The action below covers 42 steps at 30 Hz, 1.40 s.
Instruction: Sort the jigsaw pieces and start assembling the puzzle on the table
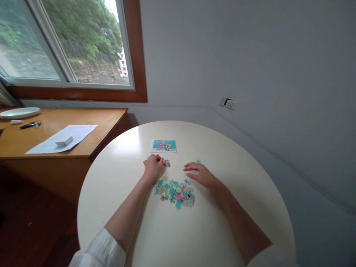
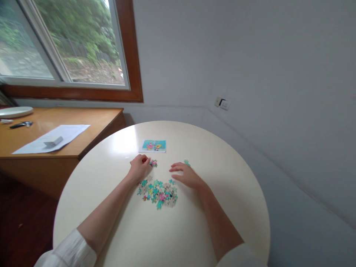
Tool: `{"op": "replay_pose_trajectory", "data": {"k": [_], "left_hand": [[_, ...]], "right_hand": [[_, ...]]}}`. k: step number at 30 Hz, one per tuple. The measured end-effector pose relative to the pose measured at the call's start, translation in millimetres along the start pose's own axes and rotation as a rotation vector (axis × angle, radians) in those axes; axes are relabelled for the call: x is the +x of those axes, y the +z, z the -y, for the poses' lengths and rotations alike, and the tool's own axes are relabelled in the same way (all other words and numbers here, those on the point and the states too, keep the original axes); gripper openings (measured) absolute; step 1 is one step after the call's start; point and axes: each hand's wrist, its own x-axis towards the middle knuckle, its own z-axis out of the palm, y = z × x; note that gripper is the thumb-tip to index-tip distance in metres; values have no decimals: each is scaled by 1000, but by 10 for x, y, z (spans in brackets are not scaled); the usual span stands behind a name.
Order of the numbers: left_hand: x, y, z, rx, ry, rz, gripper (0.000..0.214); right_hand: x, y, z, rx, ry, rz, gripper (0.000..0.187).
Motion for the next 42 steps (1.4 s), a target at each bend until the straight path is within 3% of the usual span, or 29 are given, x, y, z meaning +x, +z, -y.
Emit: {"op": "replay_pose_trajectory", "data": {"k": [5,9,17,27,32,37,42], "left_hand": [[-3,-5,-5,10,0,4,22],[-9,-12,-7,4,6,-1,22],[-13,-3,-5,22,16,-2,24],[-13,-3,7,-42,22,-22,23],[-44,-12,-9,-219,175,-4,17],[-159,-84,-172,-248,383,197,15],[-244,-66,-269,-206,476,290,17]], "right_hand": [[-55,-145,4,51,12,159,28],[-63,-161,20,29,12,208,30],[-5,17,-2,-2,-8,11,17],[-8,50,39,4,-12,-55,13],[14,150,82,42,90,-127,14],[47,256,129,205,130,-212,16],[73,315,142,342,96,-266,22]]}}
